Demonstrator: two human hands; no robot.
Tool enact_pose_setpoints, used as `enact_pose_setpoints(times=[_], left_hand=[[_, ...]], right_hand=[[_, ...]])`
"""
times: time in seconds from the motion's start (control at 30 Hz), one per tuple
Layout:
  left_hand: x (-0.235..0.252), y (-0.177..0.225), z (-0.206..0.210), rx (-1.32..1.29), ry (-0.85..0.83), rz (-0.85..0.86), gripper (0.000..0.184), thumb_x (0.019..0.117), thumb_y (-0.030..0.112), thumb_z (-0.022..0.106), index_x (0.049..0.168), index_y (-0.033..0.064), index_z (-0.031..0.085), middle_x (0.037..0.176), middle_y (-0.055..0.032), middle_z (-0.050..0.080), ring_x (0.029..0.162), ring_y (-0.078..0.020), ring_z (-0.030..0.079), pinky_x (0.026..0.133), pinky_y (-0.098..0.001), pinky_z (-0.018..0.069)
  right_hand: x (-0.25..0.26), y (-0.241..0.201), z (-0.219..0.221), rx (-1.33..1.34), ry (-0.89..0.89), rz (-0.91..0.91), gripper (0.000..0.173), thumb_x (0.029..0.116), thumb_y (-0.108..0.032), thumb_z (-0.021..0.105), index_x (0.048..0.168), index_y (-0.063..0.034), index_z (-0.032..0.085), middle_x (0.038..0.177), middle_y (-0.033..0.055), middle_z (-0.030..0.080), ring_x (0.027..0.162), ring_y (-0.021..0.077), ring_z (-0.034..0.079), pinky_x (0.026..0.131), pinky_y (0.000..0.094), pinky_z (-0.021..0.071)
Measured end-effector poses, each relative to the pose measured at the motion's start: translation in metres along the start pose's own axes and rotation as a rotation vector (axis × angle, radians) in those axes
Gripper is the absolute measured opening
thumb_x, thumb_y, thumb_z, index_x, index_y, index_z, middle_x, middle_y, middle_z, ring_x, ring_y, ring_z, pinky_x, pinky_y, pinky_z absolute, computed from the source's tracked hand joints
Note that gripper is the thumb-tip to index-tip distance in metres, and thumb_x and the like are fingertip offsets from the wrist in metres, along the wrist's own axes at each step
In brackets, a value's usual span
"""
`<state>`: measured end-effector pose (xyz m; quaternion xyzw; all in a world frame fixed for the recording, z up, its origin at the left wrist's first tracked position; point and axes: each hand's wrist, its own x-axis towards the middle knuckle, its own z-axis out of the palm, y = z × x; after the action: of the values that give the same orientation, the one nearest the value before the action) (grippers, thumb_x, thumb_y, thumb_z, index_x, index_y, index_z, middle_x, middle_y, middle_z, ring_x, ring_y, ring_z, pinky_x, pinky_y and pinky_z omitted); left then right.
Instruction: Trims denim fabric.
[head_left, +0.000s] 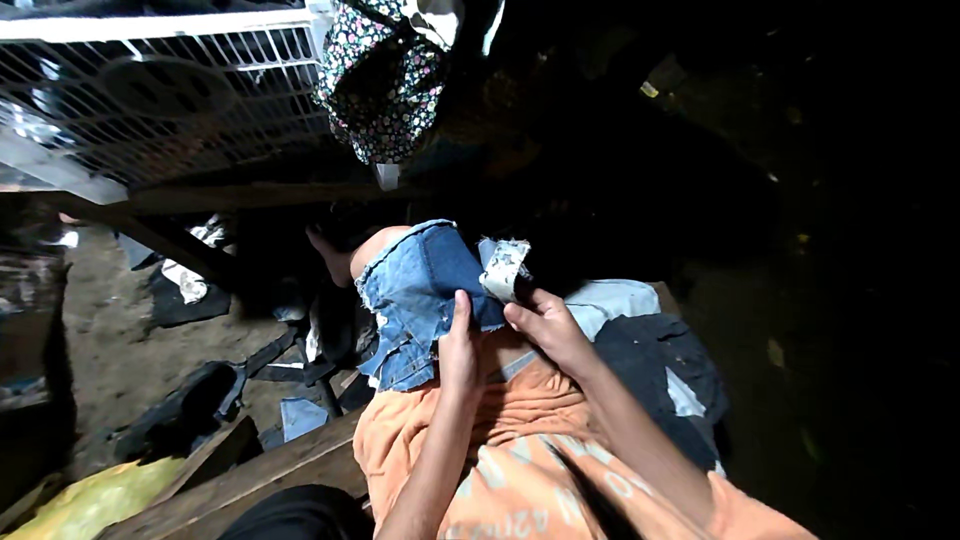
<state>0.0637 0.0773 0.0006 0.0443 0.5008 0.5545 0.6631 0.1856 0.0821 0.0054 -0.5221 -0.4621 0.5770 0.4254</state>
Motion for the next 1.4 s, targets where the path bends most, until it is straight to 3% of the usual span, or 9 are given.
enact_pose_setpoints(times=[0.1,0.3,0.47,0.57,0.77,0.93,1.13,1.3,1.4], left_hand=[[0.000,-0.009,-0.004,0.030,-0.030,0.026,0.042,0.1130,0.024,0.030,0.130,-0.0058,0.053,0.117,-0.0116,0.068,0.109,-0.0135,0.066,0.098,-0.0325,0.0543],[-0.005,-0.013,-0.005,0.056,-0.024,0.033,0.046,0.1135,0.026,0.024,0.126,-0.0036,0.056,0.111,-0.0070,0.069,0.106,-0.0086,0.066,0.097,-0.0277,0.0534],[-0.012,-0.016,-0.003,0.104,-0.042,0.033,0.052,0.1133,0.029,0.019,0.129,-0.0057,0.055,0.113,-0.0081,0.069,0.107,-0.0077,0.066,0.097,-0.0281,0.0533],[-0.015,-0.028,0.001,0.145,0.037,0.117,0.041,0.1121,0.023,0.032,0.121,-0.0058,0.060,0.104,-0.0044,0.072,0.101,-0.0030,0.067,0.094,-0.0238,0.0537],[-0.003,-0.040,0.002,0.033,0.015,0.358,0.032,0.1071,0.008,0.043,0.135,-0.0087,0.041,0.116,-0.0043,0.064,0.109,-0.0014,0.062,0.100,-0.0220,0.0509],[-0.006,-0.020,0.001,-0.096,0.065,0.229,0.023,0.0984,0.010,0.048,0.119,0.0017,0.047,0.094,0.0032,0.070,0.088,-0.0029,0.070,0.081,-0.0248,0.0591],[-0.003,0.019,0.001,-0.424,-0.030,-0.089,0.023,0.0993,0.009,0.038,0.096,0.0080,0.061,0.086,-0.0045,0.070,0.083,-0.0137,0.071,0.078,-0.0327,0.0607],[-0.008,0.008,-0.025,-0.159,0.147,0.115,0.014,0.0960,-0.006,0.048,0.099,-0.0001,0.061,0.083,-0.0064,0.072,0.078,-0.0122,0.071,0.075,-0.0298,0.0613],[-0.013,0.005,-0.049,0.038,0.128,0.153,0.020,0.1000,-0.001,0.049,0.119,-0.0025,0.054,0.096,-0.0075,0.070,0.089,-0.0126,0.070,0.083,-0.0316,0.0605]], right_hand=[[-0.002,0.010,-0.006,-0.413,0.021,-0.156,0.040,0.0977,-0.030,0.064,0.115,0.0056,0.070,0.107,0.0095,0.073,0.100,0.0041,0.067,0.092,0.0237,0.0534],[-0.009,0.013,0.003,-0.738,0.104,-0.209,0.050,0.0938,-0.046,0.063,0.104,0.0016,0.074,0.084,0.0139,0.072,0.079,0.0226,0.070,0.072,0.0425,0.0563],[-0.003,0.023,0.014,-0.607,0.186,-0.282,0.041,0.0926,-0.035,0.069,0.105,0.0041,0.075,0.094,0.0135,0.076,0.089,0.0128,0.073,0.083,0.0309,0.0581],[0.008,0.029,0.028,-0.466,0.261,-0.326,0.033,0.0910,-0.027,0.072,0.102,0.0040,0.074,0.096,0.0095,0.076,0.092,0.0046,0.072,0.088,0.0231,0.0563],[0.026,0.015,0.032,-0.112,0.262,-0.159,0.016,0.0953,-0.009,0.066,0.104,0.0046,0.068,0.094,0.0004,0.071,0.090,-0.0038,0.065,0.086,0.0169,0.0546],[0.016,-0.004,0.009,0.177,0.076,0.077,0.016,0.0951,-0.006,0.058,0.084,-0.0148,0.064,0.064,-0.0152,0.055,0.052,-0.0075,0.045,0.050,0.0115,0.0376],[0.002,0.007,0.007,0.046,-0.056,-0.070,0.015,0.0927,-0.004,0.067,0.106,0.0018,0.069,0.098,-0.0062,0.073,0.093,-0.0049,0.066,0.089,0.0179,0.0548],[0.001,0.021,0.017,-0.221,-0.171,-0.176,0.028,0.0929,-0.015,0.071,0.111,0.0060,0.071,0.103,0.0052,0.075,0.097,-0.0015,0.068,0.091,0.0193,0.0550],[-0.004,0.027,0.023,-0.470,-0.167,-0.224,0.034,0.0910,-0.027,0.072,0.110,0.0007,0.074,0.095,0.0102,0.077,0.090,0.0151,0.074,0.083,0.0395,0.0587]])
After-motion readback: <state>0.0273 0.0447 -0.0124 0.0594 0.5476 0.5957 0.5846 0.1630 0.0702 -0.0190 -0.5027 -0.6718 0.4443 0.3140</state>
